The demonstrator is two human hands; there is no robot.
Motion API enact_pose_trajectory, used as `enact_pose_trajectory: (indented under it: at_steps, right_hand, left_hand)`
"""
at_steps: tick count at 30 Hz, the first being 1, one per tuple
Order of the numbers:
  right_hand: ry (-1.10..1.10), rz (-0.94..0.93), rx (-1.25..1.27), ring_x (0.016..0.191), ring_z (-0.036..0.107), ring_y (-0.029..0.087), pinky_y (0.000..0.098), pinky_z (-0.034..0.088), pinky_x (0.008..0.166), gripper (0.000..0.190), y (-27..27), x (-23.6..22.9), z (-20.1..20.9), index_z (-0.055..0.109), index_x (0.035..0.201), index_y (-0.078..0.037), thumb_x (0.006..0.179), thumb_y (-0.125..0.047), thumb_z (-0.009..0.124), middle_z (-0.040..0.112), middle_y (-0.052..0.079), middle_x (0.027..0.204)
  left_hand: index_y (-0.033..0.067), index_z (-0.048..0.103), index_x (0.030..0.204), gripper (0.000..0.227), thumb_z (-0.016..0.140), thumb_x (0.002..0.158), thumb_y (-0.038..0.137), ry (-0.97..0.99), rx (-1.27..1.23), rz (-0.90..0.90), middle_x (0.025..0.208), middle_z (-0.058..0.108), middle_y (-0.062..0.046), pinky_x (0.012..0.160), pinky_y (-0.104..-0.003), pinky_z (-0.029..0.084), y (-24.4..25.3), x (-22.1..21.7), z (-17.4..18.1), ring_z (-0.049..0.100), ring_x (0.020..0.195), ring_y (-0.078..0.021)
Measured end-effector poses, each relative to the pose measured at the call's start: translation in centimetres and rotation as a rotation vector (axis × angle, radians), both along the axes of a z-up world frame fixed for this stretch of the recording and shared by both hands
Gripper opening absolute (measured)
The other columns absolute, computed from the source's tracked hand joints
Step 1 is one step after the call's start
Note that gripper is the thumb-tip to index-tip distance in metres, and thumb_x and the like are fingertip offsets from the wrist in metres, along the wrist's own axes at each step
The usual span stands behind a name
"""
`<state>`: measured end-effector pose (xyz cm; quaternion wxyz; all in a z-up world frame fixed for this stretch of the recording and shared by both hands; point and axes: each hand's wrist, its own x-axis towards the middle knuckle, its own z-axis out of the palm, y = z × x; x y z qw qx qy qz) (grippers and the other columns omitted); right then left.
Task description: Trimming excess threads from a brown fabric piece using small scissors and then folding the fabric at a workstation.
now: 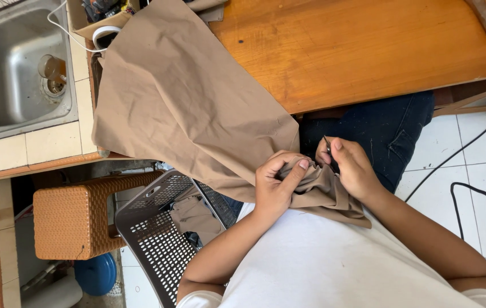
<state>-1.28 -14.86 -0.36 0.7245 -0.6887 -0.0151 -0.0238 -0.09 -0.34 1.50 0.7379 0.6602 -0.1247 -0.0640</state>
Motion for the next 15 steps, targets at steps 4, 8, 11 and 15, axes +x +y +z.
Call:
enact_pose_trajectory:
  at_steps: [4,8,11,15]
  right_hand:
    - [-0.049,0.112,0.094,0.065,0.047,0.013,0.024,0.035,0.057,0.024,-0.6,-1.0,-0.3,0.042,0.067,-0.01,0.08,-0.025,0.056,0.056,0.008,0.071]
    - [-0.007,0.153,0.127,0.063,0.047,0.01,0.0237,0.034,0.055,0.033,-1.6,-1.9,-1.2,0.036,0.063,-0.012,0.069,-0.002,0.067,0.057,0.004,0.067]
    - [-0.033,0.015,0.055,0.06,0.047,0.01,0.0219,0.034,0.055,0.038,-2.7,-2.0,-1.4,0.033,0.058,-0.012,0.068,0.001,0.067,0.057,0.003,0.063]
    - [-0.072,-0.194,-0.163,0.062,0.053,0.008,0.0195,0.038,0.057,0.039,-3.0,-1.5,0.3,0.034,0.054,-0.011,0.071,-0.005,0.069,0.064,0.006,0.07]
  left_hand:
    - [0.0034,0.065,0.078,0.007,0.062,0.08,0.01,-0.055,0.006,0.051,0.075,0.064,-0.01,0.07,-0.027,0.043,0.4,0.6,0.8,0.06,0.074,-0.0168]
    - [0.0034,0.066,0.079,0.008,0.061,0.081,0.01,-0.129,0.064,0.122,0.077,0.065,-0.011,0.071,-0.031,0.044,1.3,2.4,1.7,0.062,0.076,-0.0213]
    - [0.004,0.066,0.081,0.009,0.061,0.082,0.011,-0.18,0.129,0.199,0.077,0.066,-0.01,0.07,-0.03,0.045,2.3,4.4,1.8,0.06,0.077,-0.0178]
    - [0.0063,0.068,0.078,0.006,0.064,0.078,0.01,-0.272,0.225,0.234,0.069,0.066,-0.008,0.065,-0.028,0.047,3.0,6.7,2.7,0.061,0.072,-0.0127]
